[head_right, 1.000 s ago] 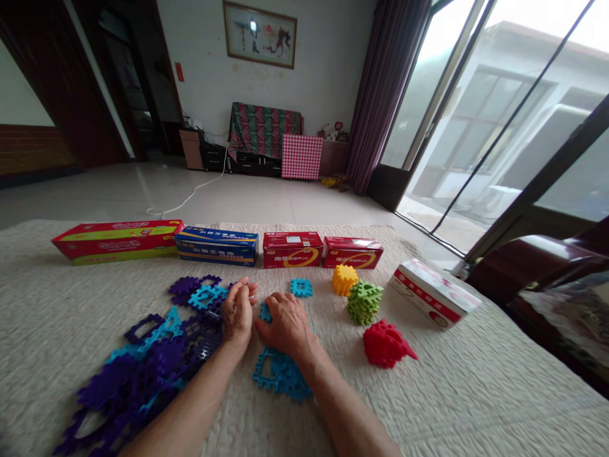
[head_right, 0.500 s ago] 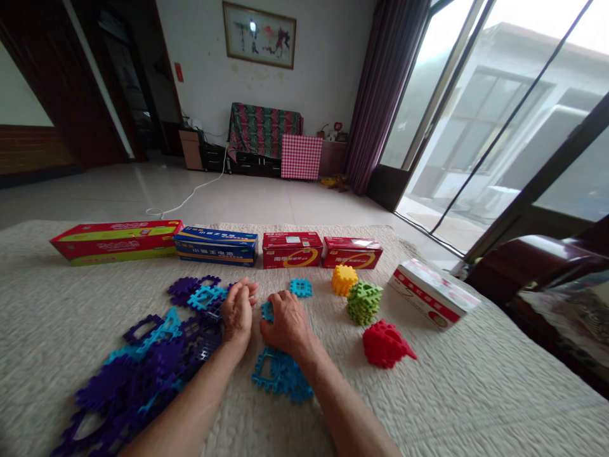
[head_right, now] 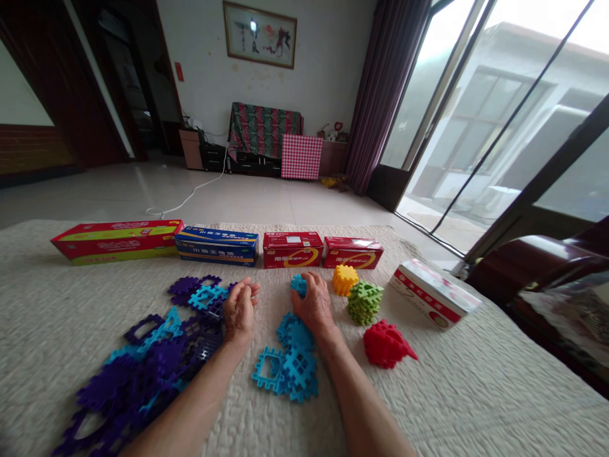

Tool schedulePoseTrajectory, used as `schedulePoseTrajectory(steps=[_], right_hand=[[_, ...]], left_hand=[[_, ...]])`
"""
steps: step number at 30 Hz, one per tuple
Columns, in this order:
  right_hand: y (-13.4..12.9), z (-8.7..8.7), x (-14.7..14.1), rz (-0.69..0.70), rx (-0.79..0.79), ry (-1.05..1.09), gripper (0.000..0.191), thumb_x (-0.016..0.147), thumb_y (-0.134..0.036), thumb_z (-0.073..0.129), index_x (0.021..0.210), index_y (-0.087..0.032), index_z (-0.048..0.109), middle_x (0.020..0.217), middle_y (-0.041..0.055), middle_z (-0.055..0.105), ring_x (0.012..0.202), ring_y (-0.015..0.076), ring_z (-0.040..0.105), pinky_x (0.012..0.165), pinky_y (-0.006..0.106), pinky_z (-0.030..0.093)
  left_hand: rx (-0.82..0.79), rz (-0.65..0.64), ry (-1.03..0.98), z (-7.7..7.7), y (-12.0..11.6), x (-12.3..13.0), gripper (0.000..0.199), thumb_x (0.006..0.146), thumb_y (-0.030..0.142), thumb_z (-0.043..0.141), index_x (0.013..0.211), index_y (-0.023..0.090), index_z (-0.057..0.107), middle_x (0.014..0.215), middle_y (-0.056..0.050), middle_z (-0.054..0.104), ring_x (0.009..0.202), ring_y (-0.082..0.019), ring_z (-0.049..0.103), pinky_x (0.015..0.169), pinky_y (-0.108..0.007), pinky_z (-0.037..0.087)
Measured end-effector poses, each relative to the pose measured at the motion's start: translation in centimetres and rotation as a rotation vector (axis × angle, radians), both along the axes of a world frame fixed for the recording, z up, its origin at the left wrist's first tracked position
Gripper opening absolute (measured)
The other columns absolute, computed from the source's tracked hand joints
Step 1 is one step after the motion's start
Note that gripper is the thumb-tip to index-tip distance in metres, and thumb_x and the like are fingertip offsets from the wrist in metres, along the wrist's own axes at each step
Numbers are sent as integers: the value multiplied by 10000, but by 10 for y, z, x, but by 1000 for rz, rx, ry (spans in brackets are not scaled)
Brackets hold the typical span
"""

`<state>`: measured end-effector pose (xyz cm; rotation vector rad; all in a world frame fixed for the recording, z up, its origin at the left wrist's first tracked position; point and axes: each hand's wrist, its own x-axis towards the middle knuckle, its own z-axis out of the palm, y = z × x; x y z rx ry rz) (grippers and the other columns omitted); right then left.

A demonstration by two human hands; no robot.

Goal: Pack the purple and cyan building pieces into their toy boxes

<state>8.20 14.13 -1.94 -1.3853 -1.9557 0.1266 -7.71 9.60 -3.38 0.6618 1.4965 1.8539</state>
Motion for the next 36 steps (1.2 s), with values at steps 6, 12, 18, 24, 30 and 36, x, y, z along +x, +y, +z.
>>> schedulePoseTrajectory(steps=[6,12,18,24,30,36], right_hand=[[2,-3,-3,13,-8,18,442,763,-293,602,1166,-116,561,1228,162,560,1133,275,523,1013,418,404],[3,0,-1,-1,-112,18,579,720,-350,640,1236,-120,515,1221,166,545,1111,284,543,968,428,440],[6,0,-3,-48,-153,10,562,712,-324,642,1219,-103,538,1179,166,574,1104,287,550,973,412,436],[10,-6,-2,-59,-128,18,490,717,-320,632,1167,-135,571,1126,147,597,1070,287,565,938,422,452],[5,3,-1,-12,7,122,457,744,-354,612,1154,-154,573,1160,145,574,1086,282,555,933,441,454],[-11,22,-6,109,171,255,199,811,-277,544,977,-200,623,1012,69,638,898,193,612,805,327,497]], left_hand=[[8,-5,-3,-1,1,-1,301,836,289,486,1065,164,635,936,-85,712,927,-179,655,795,-308,505],[-4,-12,-3,2,-1,0,298,844,281,468,1063,163,631,919,-78,711,916,-178,658,814,-316,498],[-3,-24,17,0,0,0,306,842,291,473,1070,158,628,935,-80,711,914,-176,657,810,-309,496],[-10,-35,28,1,-1,0,320,842,296,469,1082,153,626,944,-88,707,921,-178,652,808,-309,493],[-11,-32,81,-2,1,-1,329,841,302,462,1086,157,626,938,-84,706,928,-187,646,796,-311,495],[5,-62,177,-4,3,-1,335,847,312,451,1087,162,630,912,-77,705,909,-193,649,785,-312,504]])
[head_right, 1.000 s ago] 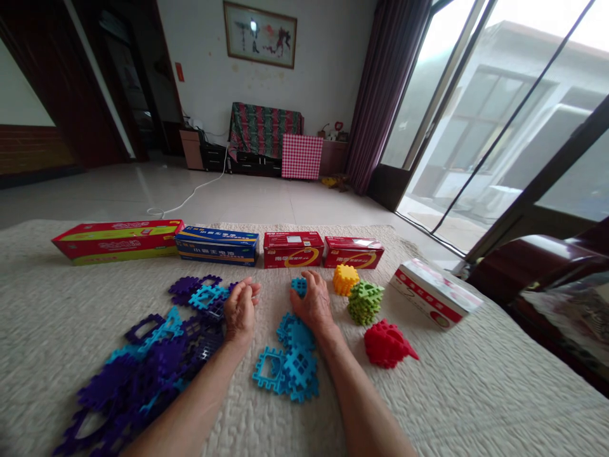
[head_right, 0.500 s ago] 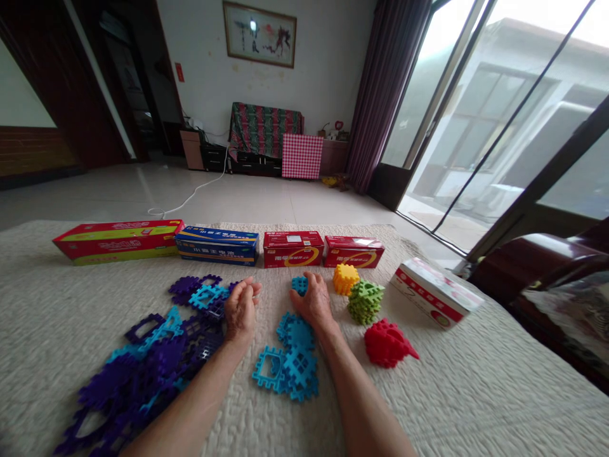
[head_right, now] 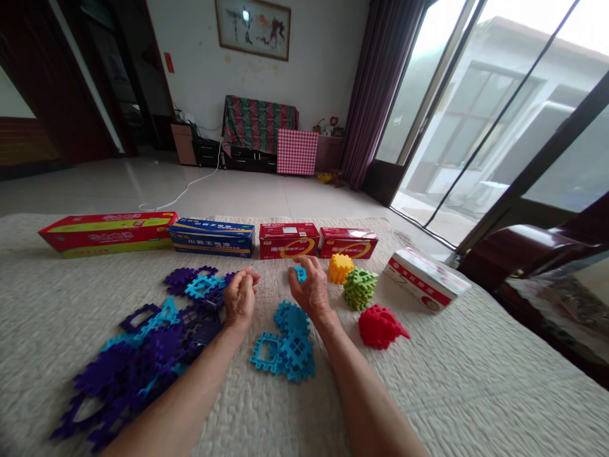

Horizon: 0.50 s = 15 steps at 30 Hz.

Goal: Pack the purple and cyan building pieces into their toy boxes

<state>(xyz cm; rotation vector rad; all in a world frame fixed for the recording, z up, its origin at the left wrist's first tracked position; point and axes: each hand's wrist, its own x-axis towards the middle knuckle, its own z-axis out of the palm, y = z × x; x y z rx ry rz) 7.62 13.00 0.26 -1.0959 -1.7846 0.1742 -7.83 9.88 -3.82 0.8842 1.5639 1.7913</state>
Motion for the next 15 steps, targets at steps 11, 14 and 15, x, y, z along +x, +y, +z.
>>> schedulePoseTrajectory(steps=[11,14,15], right_hand=[[-74,-1,26,73,-247,-234,398,809,-404,566,1146,-194,562,1110,101,619,975,238,605,829,381,498],[-90,-6,24,96,-287,-239,426,812,-374,555,1188,-173,532,1174,122,599,1043,246,590,894,398,481],[-93,-8,22,98,-290,-241,423,806,-355,558,1183,-165,532,1177,128,598,1054,249,586,912,403,473]], left_hand=[[15,-7,79,-2,4,2,350,850,304,433,1101,161,631,925,-89,714,901,-211,655,809,-340,493],[23,-11,100,-2,4,3,349,844,294,433,1090,152,637,910,-96,714,905,-219,658,834,-351,487],[25,-12,107,-2,4,3,348,843,289,430,1084,149,639,905,-98,714,905,-221,658,838,-355,487]])
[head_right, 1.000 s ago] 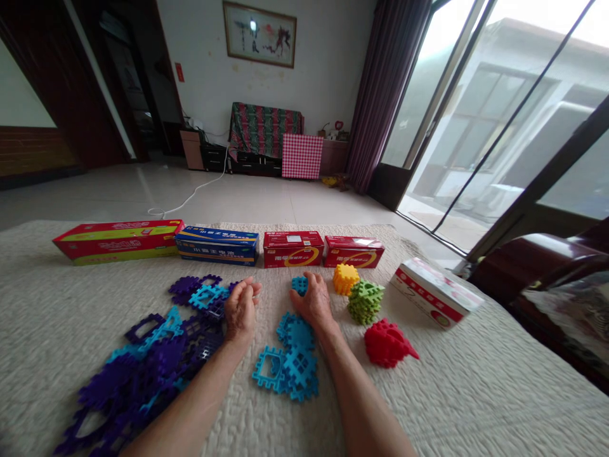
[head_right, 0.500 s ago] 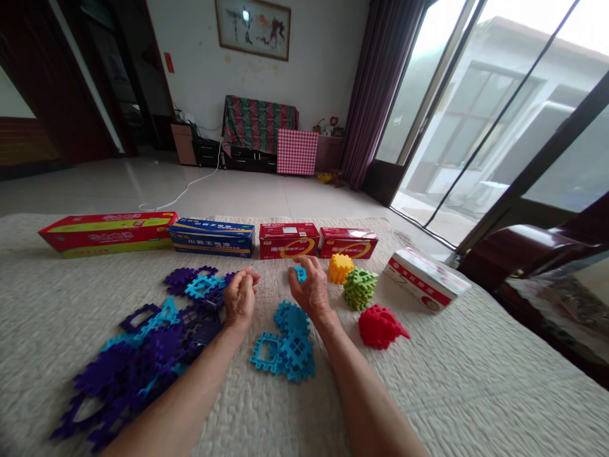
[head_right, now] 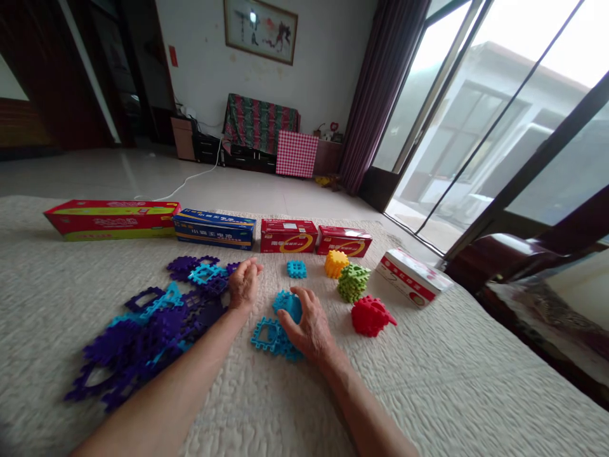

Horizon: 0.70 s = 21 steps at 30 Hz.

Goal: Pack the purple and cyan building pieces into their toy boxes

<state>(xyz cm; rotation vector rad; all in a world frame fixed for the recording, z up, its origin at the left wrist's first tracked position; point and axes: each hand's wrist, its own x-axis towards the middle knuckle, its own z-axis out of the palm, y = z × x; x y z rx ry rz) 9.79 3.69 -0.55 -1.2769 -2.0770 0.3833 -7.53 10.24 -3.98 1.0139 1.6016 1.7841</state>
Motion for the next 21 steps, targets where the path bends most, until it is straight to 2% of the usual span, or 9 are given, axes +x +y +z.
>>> schedulePoseTrajectory(steps=[8,11,15,21], right_hand=[[-10,-8,-24,93,2,57,401,752,-236,572,1146,-171,545,1135,107,626,1020,221,606,907,349,477],[-14,-9,-29,114,29,80,426,730,-221,582,1154,-198,541,1179,96,599,1054,221,596,910,340,478],[-15,-8,-31,24,68,72,457,708,-246,602,1158,-214,533,1217,109,545,1095,251,562,931,397,466],[-12,-6,-31,-84,-19,-11,445,705,-311,630,1132,-205,565,1033,99,598,941,249,601,841,403,496]], left_hand=[[6,-6,35,5,-2,1,354,833,274,417,1062,134,648,883,-108,718,893,-224,666,846,-362,498],[13,-3,26,5,-1,1,341,829,268,419,1037,139,657,864,-103,719,875,-219,670,840,-359,502],[16,0,16,5,-1,1,331,821,256,427,1026,148,663,846,-86,720,860,-207,672,847,-347,498],[2,8,21,5,0,2,319,810,236,427,1006,167,668,824,-73,721,861,-209,674,828,-338,503]])
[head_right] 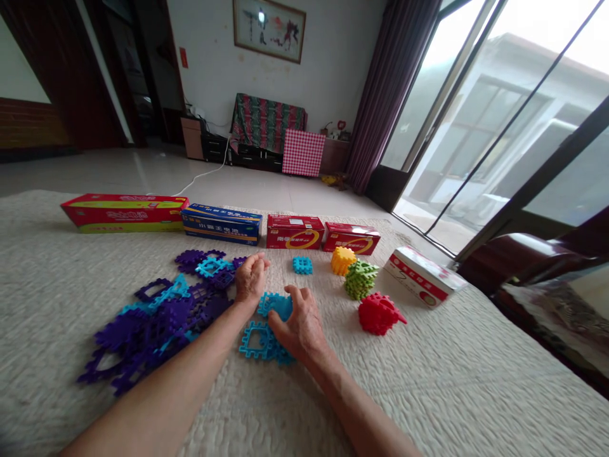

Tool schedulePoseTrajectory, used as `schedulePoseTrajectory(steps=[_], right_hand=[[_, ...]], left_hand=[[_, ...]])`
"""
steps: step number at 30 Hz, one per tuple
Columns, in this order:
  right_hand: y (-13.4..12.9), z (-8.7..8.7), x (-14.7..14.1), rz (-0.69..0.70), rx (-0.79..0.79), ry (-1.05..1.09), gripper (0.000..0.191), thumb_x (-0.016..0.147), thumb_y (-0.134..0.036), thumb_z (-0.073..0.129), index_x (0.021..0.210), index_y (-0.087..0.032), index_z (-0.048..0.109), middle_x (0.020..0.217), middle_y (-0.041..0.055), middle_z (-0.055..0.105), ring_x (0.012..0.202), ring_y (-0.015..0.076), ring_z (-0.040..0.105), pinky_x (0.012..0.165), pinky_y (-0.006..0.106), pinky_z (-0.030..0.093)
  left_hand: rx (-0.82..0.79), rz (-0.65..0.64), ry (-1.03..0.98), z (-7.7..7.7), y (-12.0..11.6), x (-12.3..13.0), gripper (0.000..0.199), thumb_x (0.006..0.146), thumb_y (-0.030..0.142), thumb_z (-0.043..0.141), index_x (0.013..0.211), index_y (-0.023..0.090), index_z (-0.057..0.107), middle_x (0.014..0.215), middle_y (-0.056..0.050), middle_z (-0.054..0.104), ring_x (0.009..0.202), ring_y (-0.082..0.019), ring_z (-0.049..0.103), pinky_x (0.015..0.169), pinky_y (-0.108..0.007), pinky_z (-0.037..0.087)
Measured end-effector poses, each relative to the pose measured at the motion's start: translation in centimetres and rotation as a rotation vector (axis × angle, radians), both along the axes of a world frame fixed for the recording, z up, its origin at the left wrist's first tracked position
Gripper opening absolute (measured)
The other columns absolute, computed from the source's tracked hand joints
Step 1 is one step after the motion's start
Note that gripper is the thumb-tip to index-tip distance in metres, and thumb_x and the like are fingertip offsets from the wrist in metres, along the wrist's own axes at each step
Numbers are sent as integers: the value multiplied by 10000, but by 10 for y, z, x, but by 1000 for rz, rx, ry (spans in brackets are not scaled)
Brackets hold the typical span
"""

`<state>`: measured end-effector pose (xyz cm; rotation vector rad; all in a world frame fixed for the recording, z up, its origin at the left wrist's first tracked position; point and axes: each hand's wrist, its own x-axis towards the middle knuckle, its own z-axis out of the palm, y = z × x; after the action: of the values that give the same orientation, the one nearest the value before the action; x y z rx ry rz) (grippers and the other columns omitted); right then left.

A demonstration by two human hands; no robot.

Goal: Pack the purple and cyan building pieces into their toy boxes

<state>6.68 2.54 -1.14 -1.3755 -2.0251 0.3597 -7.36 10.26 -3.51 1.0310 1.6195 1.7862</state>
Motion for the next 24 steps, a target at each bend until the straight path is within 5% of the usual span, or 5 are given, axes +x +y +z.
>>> schedulePoseTrajectory(steps=[8,13,24], right_hand=[[4,6,0,-30,-60,58,457,704,-314,603,1134,-157,595,1031,113,642,888,234,621,818,379,498],[25,5,19,-95,71,145,439,751,-406,566,1122,-174,595,976,90,659,825,212,618,751,353,503],[41,-10,50,-154,129,-147,549,713,-372,614,1224,-190,529,1104,120,584,960,272,575,851,425,460]], left_hand=[[7,-13,21,-1,0,0,336,819,250,418,1026,150,662,844,-91,723,863,-211,674,814,-335,505],[-1,-3,16,0,-1,1,314,810,244,431,998,165,670,817,-73,725,847,-206,673,816,-335,504],[7,-15,3,-5,3,-2,310,793,252,450,992,172,674,808,-68,723,838,-206,676,784,-324,512]])
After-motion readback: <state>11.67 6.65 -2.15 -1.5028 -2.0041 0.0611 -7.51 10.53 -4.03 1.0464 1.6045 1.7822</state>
